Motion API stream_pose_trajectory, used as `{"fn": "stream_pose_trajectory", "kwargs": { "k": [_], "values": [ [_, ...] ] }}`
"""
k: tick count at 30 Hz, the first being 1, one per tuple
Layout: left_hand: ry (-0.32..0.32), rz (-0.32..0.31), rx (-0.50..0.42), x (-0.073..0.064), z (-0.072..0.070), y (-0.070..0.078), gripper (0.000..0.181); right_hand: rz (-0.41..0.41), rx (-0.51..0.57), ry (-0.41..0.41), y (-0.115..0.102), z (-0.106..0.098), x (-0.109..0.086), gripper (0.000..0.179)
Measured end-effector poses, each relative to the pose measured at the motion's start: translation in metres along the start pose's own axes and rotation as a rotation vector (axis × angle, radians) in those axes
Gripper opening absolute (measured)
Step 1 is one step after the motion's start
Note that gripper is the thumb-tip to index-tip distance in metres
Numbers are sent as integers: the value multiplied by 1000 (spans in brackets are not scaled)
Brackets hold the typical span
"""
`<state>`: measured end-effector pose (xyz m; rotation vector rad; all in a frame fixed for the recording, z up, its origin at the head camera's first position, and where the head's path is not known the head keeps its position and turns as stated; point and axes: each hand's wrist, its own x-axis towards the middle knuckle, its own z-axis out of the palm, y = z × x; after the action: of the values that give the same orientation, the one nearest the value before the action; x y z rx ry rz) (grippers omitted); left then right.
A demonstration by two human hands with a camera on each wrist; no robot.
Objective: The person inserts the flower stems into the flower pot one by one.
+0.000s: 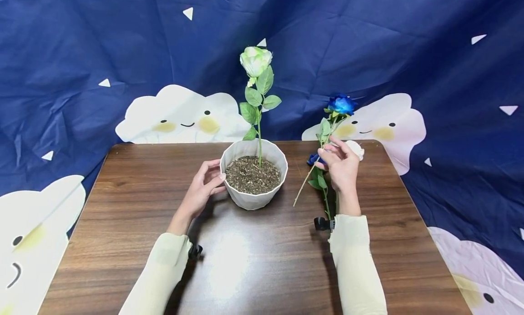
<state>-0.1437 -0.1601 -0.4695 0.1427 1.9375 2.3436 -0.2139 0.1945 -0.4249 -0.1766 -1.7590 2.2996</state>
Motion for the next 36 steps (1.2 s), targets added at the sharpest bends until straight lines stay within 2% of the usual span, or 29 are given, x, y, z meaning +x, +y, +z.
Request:
{"fn": "stream_pose_trajectory", "kwargs": {
  "k": [7, 18, 22, 27, 36],
  "values": [
    [6, -5, 5, 0, 1, 1, 51, -75, 94, 45, -18, 10, 4, 51],
    [4, 0, 10, 0, 2, 3, 49, -211, 200, 18, -43, 34, 5, 50],
    [7, -5, 11, 0, 2, 2, 49, -262, 192, 8, -48, 46, 3, 51],
    [4, -4, 14, 0, 1, 2, 50, -352, 145, -21, -43, 59, 2, 53],
    [-1, 1, 23, 0, -1, 1, 50, -394, 66, -61, -35, 79, 3, 53]
  ]
}}
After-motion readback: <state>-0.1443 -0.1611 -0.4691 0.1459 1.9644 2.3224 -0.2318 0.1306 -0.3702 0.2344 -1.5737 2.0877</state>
